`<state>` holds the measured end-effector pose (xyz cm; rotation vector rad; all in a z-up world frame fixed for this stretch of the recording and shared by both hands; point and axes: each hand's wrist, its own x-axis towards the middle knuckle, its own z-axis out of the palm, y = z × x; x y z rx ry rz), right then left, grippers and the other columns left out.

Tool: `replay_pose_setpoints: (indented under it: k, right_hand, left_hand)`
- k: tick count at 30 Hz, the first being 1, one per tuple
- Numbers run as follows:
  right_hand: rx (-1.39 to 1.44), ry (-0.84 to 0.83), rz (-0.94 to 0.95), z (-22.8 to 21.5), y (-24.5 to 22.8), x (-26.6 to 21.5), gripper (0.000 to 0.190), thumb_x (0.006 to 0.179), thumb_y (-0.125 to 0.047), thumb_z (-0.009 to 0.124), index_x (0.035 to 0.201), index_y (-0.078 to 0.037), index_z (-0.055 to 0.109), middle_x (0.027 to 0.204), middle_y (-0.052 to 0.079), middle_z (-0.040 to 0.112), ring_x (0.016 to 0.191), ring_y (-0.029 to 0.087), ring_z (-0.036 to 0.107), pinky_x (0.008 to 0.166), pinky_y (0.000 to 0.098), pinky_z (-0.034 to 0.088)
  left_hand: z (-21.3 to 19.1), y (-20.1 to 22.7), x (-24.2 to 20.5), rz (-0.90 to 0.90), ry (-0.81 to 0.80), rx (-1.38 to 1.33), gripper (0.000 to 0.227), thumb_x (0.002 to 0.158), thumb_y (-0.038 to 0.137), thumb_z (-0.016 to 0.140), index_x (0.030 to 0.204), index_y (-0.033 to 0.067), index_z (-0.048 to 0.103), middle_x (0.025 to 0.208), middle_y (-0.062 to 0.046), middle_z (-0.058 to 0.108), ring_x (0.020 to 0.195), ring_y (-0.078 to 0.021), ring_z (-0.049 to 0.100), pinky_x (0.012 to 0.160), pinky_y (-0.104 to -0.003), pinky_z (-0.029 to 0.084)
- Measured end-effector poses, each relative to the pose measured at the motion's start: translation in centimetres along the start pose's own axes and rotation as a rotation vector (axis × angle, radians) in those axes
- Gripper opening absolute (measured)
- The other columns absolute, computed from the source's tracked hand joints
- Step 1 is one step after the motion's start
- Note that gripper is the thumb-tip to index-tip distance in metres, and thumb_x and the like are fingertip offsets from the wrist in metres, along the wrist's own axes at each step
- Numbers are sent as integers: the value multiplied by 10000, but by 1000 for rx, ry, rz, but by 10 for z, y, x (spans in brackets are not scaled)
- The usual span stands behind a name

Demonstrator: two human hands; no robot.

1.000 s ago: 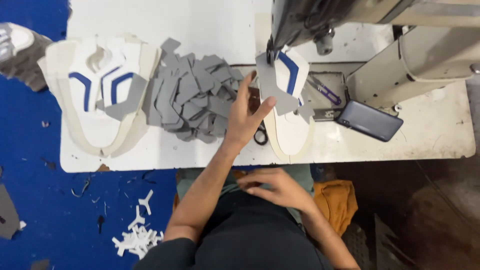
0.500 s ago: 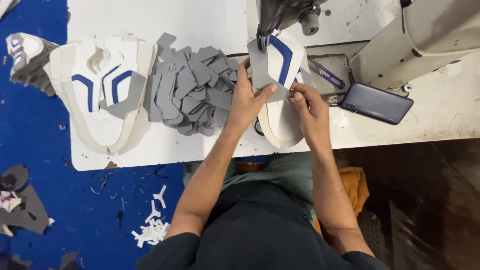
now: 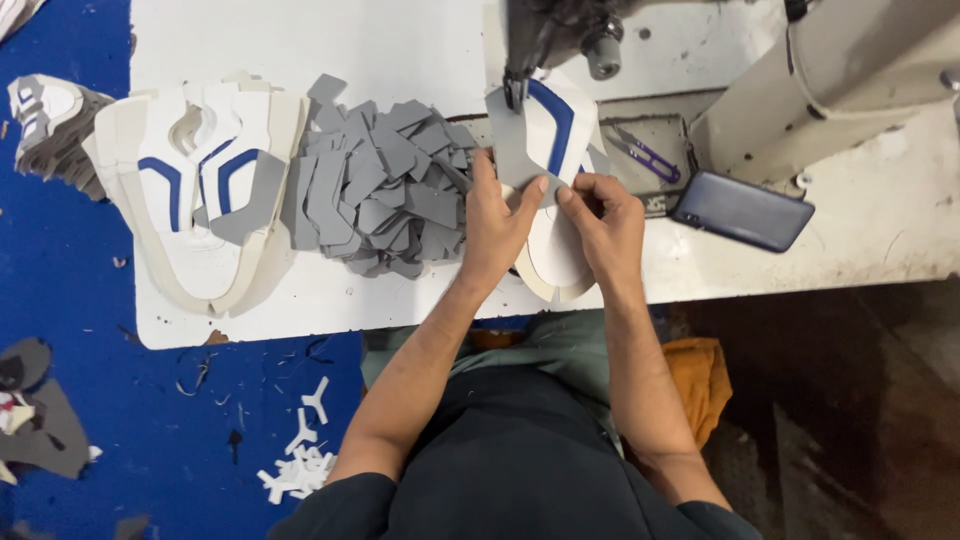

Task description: The person sews gray fabric pieces onto white shoe parts using a sewing machine. They repeatedly pick up a shoe part, align a gray piece, sew it, and then cut the thread with scissors before moving to the next item.

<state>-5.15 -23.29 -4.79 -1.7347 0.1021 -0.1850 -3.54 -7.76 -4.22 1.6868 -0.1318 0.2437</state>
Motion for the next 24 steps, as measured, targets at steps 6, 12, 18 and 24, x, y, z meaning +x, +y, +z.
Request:
replay_pose_setpoints:
  k: [6, 12, 18, 24]
  right_hand:
    - [16, -46, 42, -5, -5, 7, 134, 903, -117, 799, 922, -1, 734, 735, -49, 628, 671, 40, 509, 597, 212, 397]
    - [-1, -52, -11, -4, -8, 3, 156, 939, -102, 791, 876, 0, 692, 731, -51, 578, 691, 48, 476, 618, 220, 373]
    - [37, -54, -55, -5, -7, 6, 143, 937, -73, 788, 872, 0, 684, 747, -55, 582, 709, 48, 477, 635, 218, 371]
    - [54, -37, -42, -1, -12, 15, 128, 917, -55, 789, 869, -2, 683, 752, -52, 589, 720, 47, 495, 647, 210, 384]
  left_hand:
    - [-15, 6, 14, -49, -2, -99, 495, 1056, 271, 597, 1415, -3, 394, 933, -120, 741, 819, -159, 708, 711, -293, 549]
    - [-6, -9, 22, -92, 41, 107, 459, 1085, 290, 520, 1446, 11, 467, 790, -150, 689, 652, -172, 649, 605, -302, 477]
    - [-2, -7, 8, 49, 101, -113, 440, 1124, 249, 490, 1492, 8, 469, 918, -112, 726, 748, -102, 650, 682, -269, 517]
    - [-2, 3, 21, -25, 138, -45, 433, 1094, 237, 522, 1456, 0, 530, 776, -100, 654, 651, -94, 526, 602, -277, 463]
